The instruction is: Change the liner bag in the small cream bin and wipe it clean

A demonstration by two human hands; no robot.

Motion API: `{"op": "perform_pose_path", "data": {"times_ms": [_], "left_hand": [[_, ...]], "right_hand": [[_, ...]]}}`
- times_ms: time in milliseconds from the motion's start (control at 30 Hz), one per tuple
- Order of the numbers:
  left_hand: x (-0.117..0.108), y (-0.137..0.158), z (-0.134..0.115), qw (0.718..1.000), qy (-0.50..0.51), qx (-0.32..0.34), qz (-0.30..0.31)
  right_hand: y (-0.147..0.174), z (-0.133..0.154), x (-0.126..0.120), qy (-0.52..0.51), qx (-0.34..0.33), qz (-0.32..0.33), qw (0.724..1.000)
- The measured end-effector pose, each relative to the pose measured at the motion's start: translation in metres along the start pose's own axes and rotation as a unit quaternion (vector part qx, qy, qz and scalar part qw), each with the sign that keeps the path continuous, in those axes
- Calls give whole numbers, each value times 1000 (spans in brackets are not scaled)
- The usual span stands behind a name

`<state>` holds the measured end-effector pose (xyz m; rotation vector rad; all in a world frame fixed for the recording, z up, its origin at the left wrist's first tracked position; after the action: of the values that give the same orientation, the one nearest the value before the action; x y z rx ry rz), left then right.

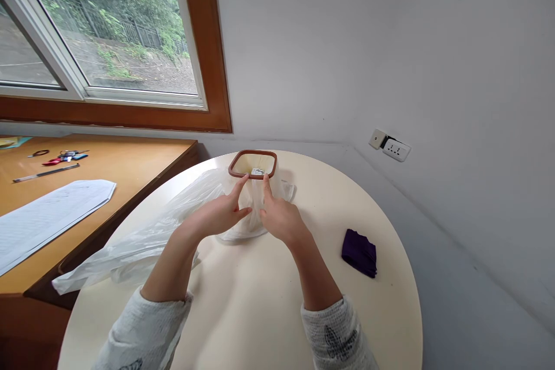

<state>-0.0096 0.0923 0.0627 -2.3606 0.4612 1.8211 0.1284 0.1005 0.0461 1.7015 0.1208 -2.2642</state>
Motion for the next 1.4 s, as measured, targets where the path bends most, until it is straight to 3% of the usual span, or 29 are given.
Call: {"op": "perform_pose_path", "data": {"times_ms": [600,900,1100,1267,1400], "left_hand": [[0,0,2,1000,16,1,0],[-5,2,2,997,70,-14,-23],[-14,3,1,985,131,3,-115],[-22,2,7,953,190,-5,-235],[-29,3,6,931,213,2,-296]], "right_hand": [[3,0,-2,8,7,-4,1000],[18,-3,-17,12,9,-12,1000],[21,-7,-24,10,-4,-31,999],[22,-14,-31,-1,7,-63,998],[27,-18,-41,-20,22,-107,994]]}}
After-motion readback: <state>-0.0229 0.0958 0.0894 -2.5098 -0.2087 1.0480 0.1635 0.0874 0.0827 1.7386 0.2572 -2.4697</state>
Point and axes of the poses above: each hand's wrist, its own y-axis away from the middle knuckle, its own x-axis out of the palm, z = x × y, the point moved 4 cm from there along -y, towards the middle knuckle, and after that the axes turned 3 degrees about x, right-handed, at the moved point
